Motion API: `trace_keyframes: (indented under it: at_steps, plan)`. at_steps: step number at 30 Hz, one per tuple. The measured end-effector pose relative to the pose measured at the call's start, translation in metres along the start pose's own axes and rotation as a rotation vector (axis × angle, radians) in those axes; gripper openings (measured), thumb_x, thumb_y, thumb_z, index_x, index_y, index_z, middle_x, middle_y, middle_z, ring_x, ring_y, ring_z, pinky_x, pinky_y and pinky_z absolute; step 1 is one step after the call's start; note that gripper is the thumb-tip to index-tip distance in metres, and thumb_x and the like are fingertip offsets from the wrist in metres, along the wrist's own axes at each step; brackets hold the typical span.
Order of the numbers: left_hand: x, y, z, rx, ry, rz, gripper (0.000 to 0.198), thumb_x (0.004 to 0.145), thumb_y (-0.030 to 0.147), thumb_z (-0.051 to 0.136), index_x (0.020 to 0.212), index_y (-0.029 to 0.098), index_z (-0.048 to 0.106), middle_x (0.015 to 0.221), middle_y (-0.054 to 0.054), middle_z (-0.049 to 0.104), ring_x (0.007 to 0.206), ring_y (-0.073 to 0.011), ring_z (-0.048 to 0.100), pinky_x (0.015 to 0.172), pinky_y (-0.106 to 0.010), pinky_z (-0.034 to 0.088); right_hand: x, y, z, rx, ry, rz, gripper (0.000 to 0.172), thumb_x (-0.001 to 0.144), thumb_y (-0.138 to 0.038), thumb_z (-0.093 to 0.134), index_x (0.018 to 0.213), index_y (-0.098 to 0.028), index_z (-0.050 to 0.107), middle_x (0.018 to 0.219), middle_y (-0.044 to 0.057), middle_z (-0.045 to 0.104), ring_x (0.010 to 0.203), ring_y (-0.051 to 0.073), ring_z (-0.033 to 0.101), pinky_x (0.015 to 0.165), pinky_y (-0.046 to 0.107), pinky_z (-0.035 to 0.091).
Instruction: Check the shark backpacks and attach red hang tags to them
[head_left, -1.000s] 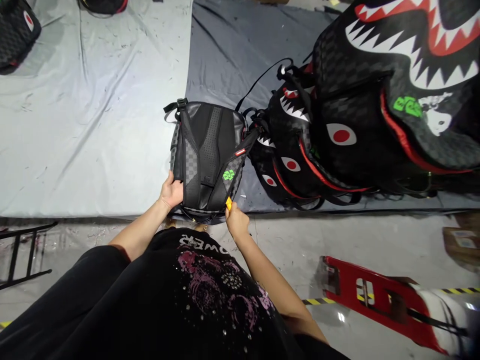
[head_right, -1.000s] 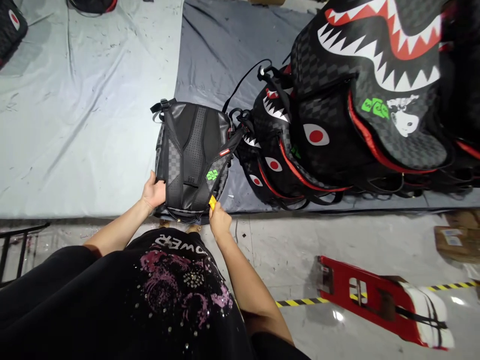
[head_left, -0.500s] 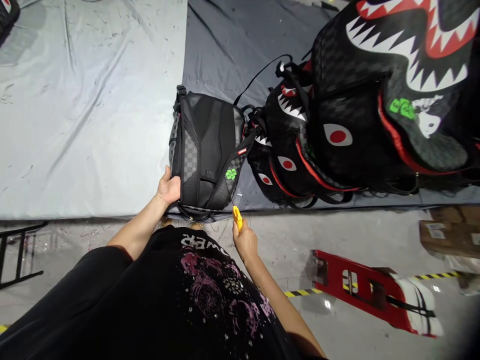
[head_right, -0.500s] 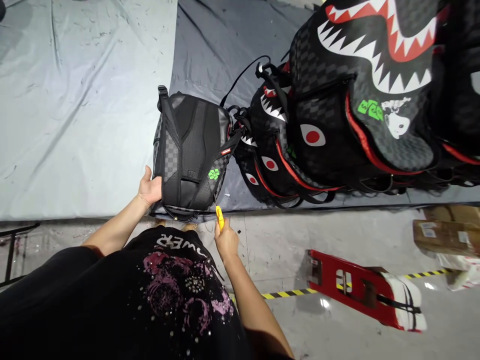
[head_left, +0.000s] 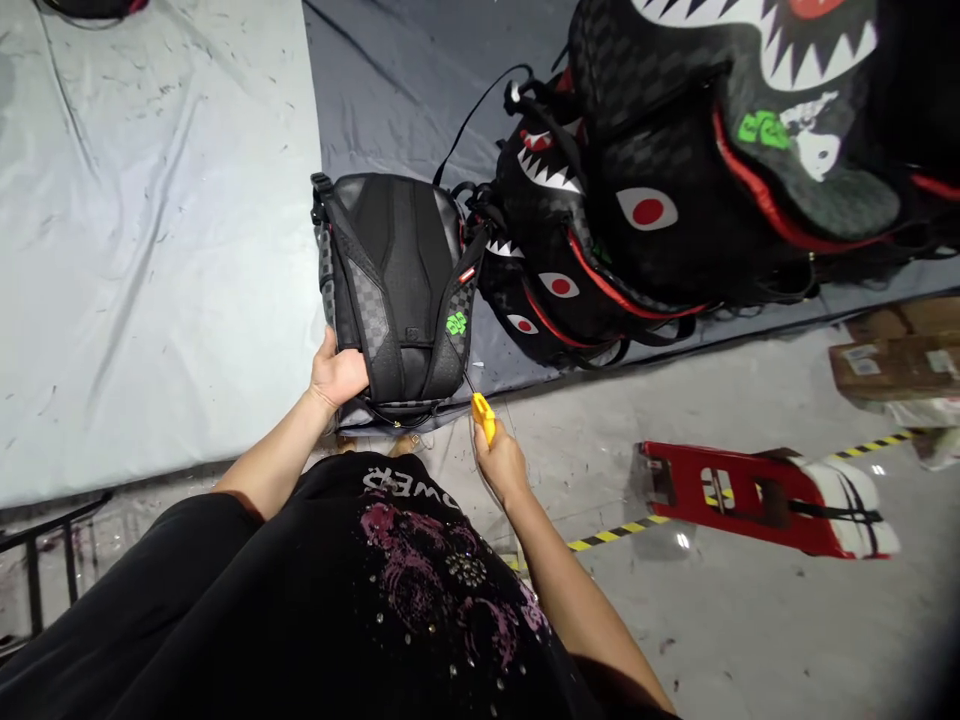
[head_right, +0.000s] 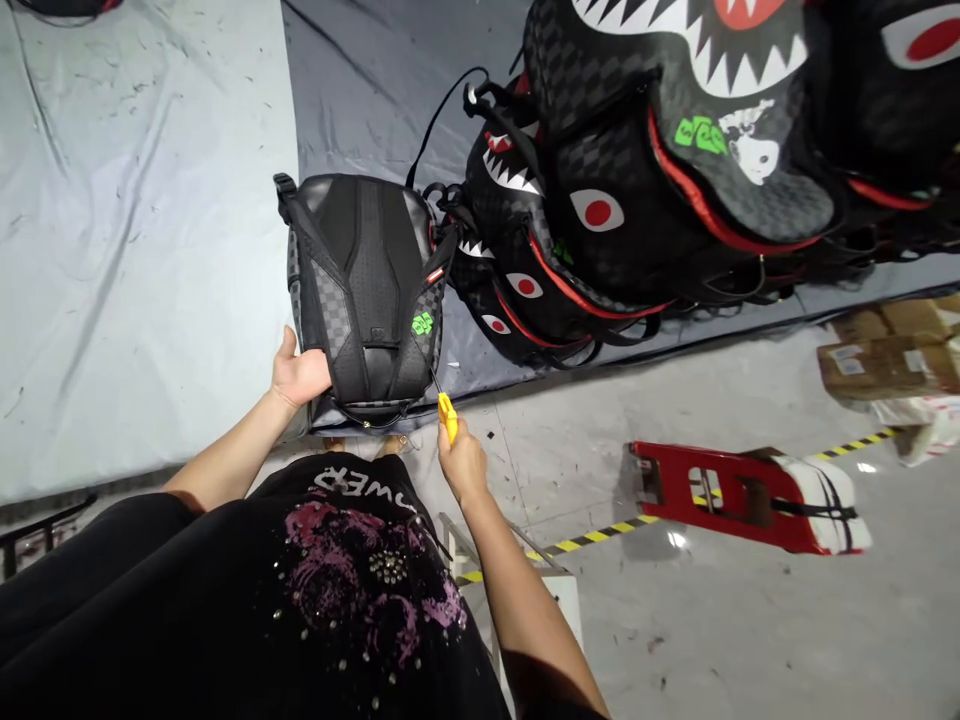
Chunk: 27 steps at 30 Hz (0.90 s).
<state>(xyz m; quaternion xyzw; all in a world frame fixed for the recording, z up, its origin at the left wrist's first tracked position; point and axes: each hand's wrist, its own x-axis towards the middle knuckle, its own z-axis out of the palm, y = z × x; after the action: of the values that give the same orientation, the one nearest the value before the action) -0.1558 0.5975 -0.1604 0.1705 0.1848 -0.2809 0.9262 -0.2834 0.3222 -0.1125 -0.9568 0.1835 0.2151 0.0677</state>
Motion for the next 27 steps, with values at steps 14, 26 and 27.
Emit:
trace_keyframes:
  at_steps: [14,26,27]
  plan:
    - [-0.008,-0.009,0.01,0.485,0.054,0.074,0.055,0.088,0.053,0.054,0.121,0.009,0.058,0.115,-0.016,0.068,0.114,-0.0292,0.062,0.105,-0.047,0.046,-0.081,-0.045,0.029,-0.078,-0.129,-0.047,0.029,0.101,-0.037,0.039,0.112,-0.017,0.056,0.086,0.009,0.073,0.077,0.023,0.07,0.061,0.028,0.035]
    - [-0.069,-0.057,-0.011,1.882,0.07,0.884,0.049,0.087,0.033,0.061,0.131,0.013,0.053,0.15,-0.022,0.033,0.139,-0.0374,0.035,0.109,-0.055,0.038,-0.092,0.008,0.071,0.612,0.085,0.203,0.041,0.09,-0.05,0.043,0.112,-0.019,0.056,0.08,0.003,0.066,0.075,0.022,0.065,0.069,0.03,0.046]
    - [-0.071,-0.06,-0.007,1.779,0.076,0.798,0.05,0.087,0.032,0.062,0.132,0.015,0.053,0.152,-0.02,0.033,0.139,-0.0359,0.035,0.11,-0.053,0.037,-0.085,0.013,0.074,0.691,0.132,0.223,0.042,0.087,-0.051,0.046,0.111,-0.018,0.056,0.082,0.004,0.066,0.077,0.022,0.064,0.071,0.031,0.047]
